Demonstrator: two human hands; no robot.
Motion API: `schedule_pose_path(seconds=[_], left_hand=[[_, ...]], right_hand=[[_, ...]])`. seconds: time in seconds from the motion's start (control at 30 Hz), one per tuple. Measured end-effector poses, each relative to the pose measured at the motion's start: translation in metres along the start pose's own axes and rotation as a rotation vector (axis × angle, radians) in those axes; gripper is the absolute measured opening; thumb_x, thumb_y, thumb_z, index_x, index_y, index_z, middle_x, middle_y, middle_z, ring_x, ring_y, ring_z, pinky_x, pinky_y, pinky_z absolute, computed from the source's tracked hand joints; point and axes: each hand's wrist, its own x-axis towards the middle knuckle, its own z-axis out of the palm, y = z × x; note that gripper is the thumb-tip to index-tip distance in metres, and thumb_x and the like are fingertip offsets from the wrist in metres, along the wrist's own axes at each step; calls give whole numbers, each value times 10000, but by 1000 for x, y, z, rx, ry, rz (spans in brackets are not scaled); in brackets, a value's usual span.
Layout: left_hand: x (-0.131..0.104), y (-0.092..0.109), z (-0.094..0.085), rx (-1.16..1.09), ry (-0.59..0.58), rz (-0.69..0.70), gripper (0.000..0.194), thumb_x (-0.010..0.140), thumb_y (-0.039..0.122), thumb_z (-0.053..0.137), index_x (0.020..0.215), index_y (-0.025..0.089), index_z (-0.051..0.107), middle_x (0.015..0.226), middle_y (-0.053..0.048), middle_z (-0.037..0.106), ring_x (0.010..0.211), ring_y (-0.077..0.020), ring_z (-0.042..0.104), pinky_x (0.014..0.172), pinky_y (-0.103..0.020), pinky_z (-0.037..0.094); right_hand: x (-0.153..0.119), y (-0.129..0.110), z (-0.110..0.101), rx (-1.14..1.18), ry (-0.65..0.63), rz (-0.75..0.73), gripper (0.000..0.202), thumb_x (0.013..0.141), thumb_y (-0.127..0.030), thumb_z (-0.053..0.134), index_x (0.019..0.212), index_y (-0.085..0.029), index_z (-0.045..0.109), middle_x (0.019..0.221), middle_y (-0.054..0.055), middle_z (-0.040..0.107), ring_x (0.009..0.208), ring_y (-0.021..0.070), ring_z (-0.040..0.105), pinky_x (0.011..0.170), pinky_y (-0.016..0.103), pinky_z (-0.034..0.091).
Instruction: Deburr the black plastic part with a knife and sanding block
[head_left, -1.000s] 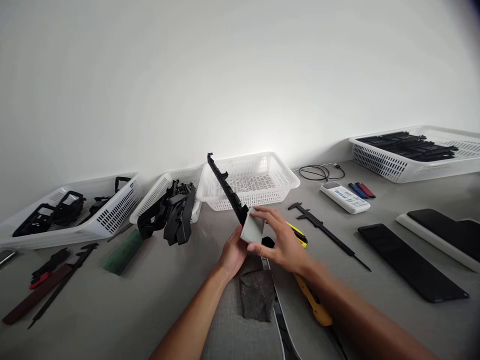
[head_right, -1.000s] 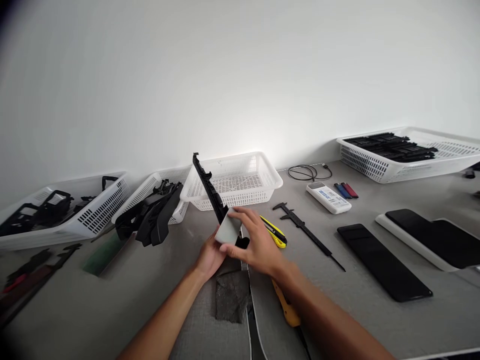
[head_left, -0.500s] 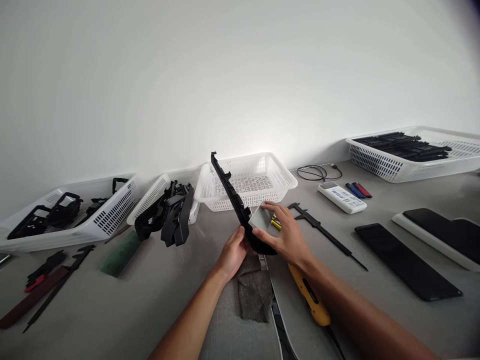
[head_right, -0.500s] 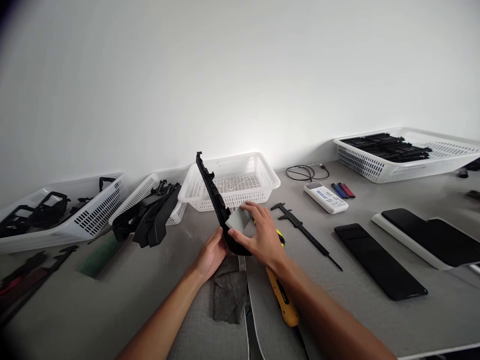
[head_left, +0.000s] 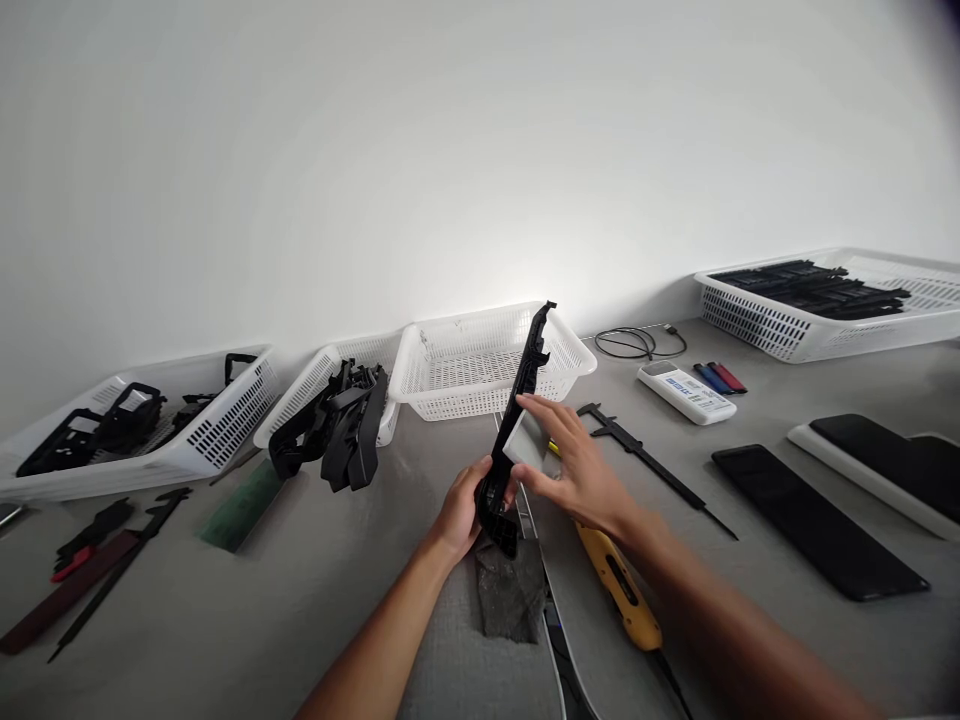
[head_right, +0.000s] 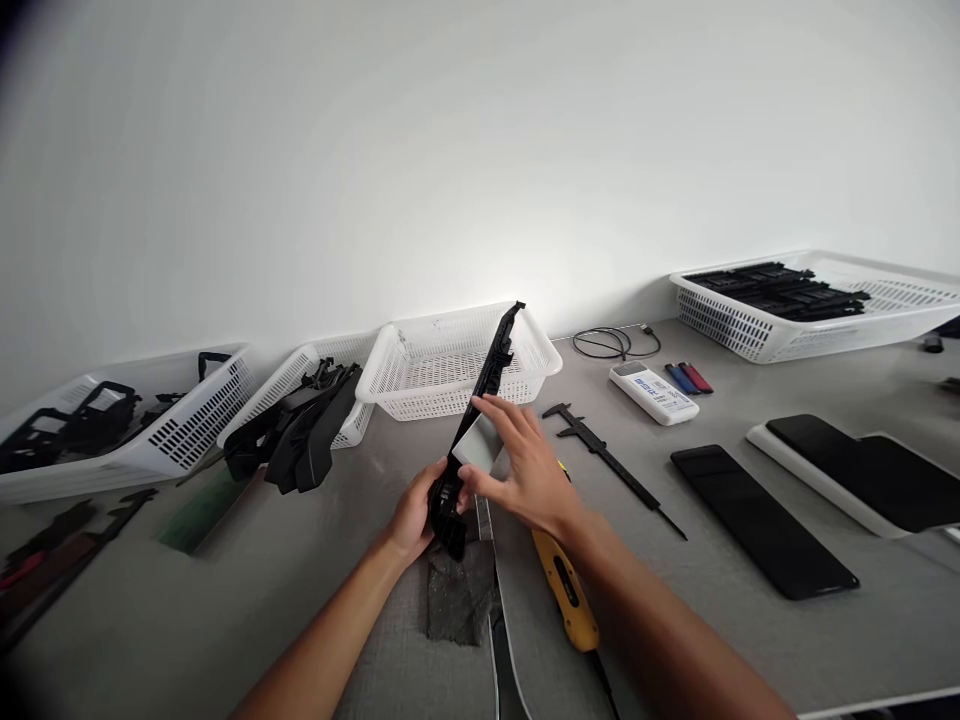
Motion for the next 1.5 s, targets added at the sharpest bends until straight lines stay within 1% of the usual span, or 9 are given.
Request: schedule_pose_path(seconds=[0.17, 0.43, 0.63, 0.77, 0.93, 1.07, 1.2, 1.4, 1.5], left_hand=[[0, -2, 1, -129, 136, -6, 356, 740, 488, 870, 784, 152, 760, 747, -25, 700, 679, -149, 606, 640, -259, 467], [3, -2, 0, -223, 50, 14, 310, 783, 425, 852, 881, 135, 797, 795, -41, 736, 716, -166, 628, 702, -283, 485], [0, -1, 1, -217, -15, -4, 271, 862, 399, 792, 964, 149, 810, 911, -79, 782, 893, -235, 693, 831, -318, 492], [-2, 0, 1, -206, -66, -15, 295, 886, 421, 786, 1011, 154, 802, 948, -91, 777, 885, -225, 685, 822, -313, 480], [-3, 1, 1, -147, -126, -16, 364, 892, 495, 776, 985, 144, 798, 900, -83, 738, 793, -178, 622, 741, -281, 447], [-3, 1, -1, -108, -177, -16, 415, 905, 483, 769, 1179, 171, 775, 985, -83, 729, 857, -179, 621, 784, -282, 449], [-2, -2, -3, -109, -166, -19, 517, 866, 448, 823, 1319, 220, 724, 1023, -73, 735, 918, -199, 639, 824, -297, 453], [-1, -7, -3, -65, -142, 7, 525, 814, 428, 875, 1266, 199, 741, 1113, -95, 724, 922, -207, 632, 777, -297, 451], [-2, -6, -2, -47, -148, -2, 568, 840, 421, 854, 1350, 228, 693, 1160, -97, 715, 898, -191, 618, 750, -294, 454]], right_hand=[[0, -2, 1, -103, -35, -10, 660, 909, -509, 696, 1514, -325, 508, 1623, 105, 422, 1424, 390, 455, 1115, 588, 469], [-3, -8, 6, 124, 136, -20, 572, 850, -635, 745, 1224, -274, 507, 1584, 177, 484, 1399, 392, 530, 1080, 559, 500], [-1, 5, 11, -61, 62, -59, 699, 864, -622, 749, 1422, -292, 491, 1503, 144, 509, 1400, 381, 470, 1127, 579, 449], [1, 9, 5, -123, 44, -69, 583, 882, -616, 736, 1348, -308, 568, 1521, 114, 488, 1393, 381, 447, 1109, 574, 460], [2, 11, 5, -168, 180, 4, 593, 884, -650, 716, 1326, -285, 563, 1450, 136, 535, 1353, 382, 489, 1106, 583, 452], [2, 16, 7, -207, 263, 108, 656, 886, -685, 684, 1363, -262, 534, 1367, 157, 570, 1310, 395, 514, 1083, 588, 456], [1, 15, 8, -212, 221, 203, 728, 884, -700, 665, 1434, -255, 493, 1269, 149, 603, 1201, 391, 567, 1015, 582, 498], [-3, -1, 16, -76, 78, 82, 785, 874, -659, 699, 1521, -303, 432, 1387, 138, 525, 1285, 368, 553, 1045, 541, 522], [-1, 7, 15, -149, 127, 155, 778, 866, -684, 695, 1503, -295, 473, 1354, 147, 534, 1285, 389, 542, 1050, 586, 508]])
